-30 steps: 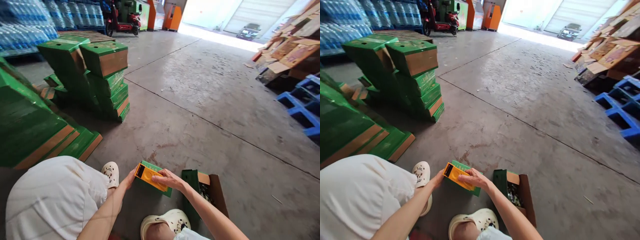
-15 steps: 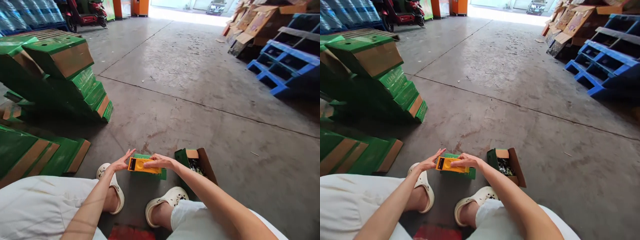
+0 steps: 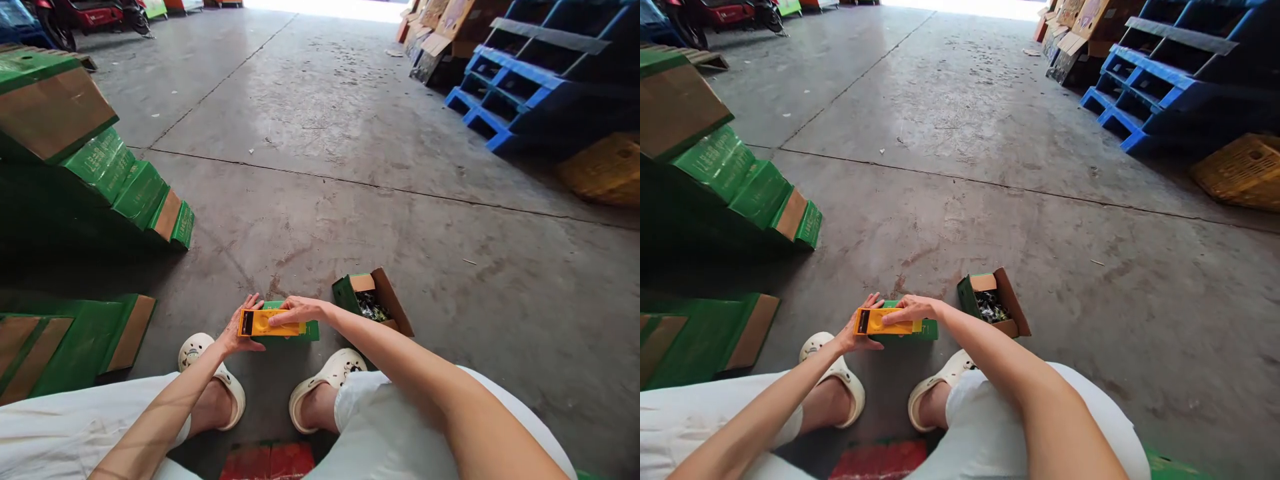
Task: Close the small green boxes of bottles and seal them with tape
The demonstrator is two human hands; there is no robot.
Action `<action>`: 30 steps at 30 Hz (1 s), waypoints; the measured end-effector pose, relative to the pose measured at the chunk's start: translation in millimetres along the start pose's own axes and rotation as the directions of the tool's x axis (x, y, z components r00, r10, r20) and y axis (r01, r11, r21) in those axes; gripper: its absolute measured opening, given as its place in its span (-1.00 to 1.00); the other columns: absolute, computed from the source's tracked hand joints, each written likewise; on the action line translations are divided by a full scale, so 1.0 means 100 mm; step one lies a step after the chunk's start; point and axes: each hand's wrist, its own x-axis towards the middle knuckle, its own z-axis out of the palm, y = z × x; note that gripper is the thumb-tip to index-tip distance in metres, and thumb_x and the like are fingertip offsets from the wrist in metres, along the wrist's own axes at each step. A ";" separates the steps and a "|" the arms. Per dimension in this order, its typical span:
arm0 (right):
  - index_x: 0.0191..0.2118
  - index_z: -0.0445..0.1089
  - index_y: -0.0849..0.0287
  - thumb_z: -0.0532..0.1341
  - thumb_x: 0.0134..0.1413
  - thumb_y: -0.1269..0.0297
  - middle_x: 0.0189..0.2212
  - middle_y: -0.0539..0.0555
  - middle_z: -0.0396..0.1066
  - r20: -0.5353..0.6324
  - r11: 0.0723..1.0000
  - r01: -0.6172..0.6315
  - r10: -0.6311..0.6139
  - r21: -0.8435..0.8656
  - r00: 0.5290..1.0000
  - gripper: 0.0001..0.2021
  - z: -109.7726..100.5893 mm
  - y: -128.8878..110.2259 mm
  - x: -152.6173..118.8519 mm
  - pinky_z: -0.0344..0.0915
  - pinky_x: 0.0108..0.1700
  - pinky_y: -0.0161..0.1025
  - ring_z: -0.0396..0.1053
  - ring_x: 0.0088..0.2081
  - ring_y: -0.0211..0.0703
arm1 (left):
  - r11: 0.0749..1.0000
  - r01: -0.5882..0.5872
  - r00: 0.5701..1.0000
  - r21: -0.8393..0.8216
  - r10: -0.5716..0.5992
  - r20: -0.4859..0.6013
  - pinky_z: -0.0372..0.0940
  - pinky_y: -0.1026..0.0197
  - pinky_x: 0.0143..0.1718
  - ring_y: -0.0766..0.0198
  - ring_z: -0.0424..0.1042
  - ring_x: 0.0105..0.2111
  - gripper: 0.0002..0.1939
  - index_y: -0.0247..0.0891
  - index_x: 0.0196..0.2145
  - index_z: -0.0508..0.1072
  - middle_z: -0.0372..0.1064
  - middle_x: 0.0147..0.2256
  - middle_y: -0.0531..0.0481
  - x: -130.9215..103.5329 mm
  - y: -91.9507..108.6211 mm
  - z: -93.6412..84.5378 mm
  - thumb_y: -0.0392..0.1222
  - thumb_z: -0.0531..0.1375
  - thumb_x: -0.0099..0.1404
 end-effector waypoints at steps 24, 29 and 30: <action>-0.29 0.49 0.20 0.22 -0.04 -0.51 -0.43 0.02 0.36 0.065 0.958 -0.094 0.115 -0.272 0.991 -0.27 -0.42 -0.22 -0.60 0.02 -0.47 -0.29 0.19 -0.45 -0.24 | 0.996 -0.035 0.999 -0.081 0.035 0.006 0.00 -0.41 0.45 -0.30 0.06 0.46 0.23 -0.08 0.35 0.31 0.16 0.40 -0.31 0.06 0.05 -0.07 0.16 0.65 -0.25; -0.35 0.46 0.19 0.23 -0.01 -0.43 -0.44 0.02 0.37 -0.006 0.935 -0.151 0.157 -0.321 0.988 -0.35 -0.38 -0.16 -0.50 0.02 -0.47 -0.26 0.21 -0.45 -0.23 | 0.998 0.006 0.999 -0.058 -0.004 0.037 -0.03 -0.39 0.46 -0.29 0.04 0.47 0.24 -0.11 0.36 0.27 0.14 0.41 -0.33 0.07 0.09 -0.09 0.12 0.64 -0.24; -0.36 0.45 0.18 0.23 0.01 -0.39 -0.44 0.02 0.37 -0.023 0.929 -0.163 0.165 -0.332 0.986 -0.39 -0.37 -0.15 -0.47 0.03 -0.47 -0.26 0.22 -0.46 -0.22 | 0.999 0.010 0.999 -0.053 -0.008 0.045 -0.03 -0.38 0.47 -0.28 0.04 0.48 0.23 -0.11 0.36 0.27 0.13 0.42 -0.33 0.06 0.10 -0.10 0.12 0.64 -0.23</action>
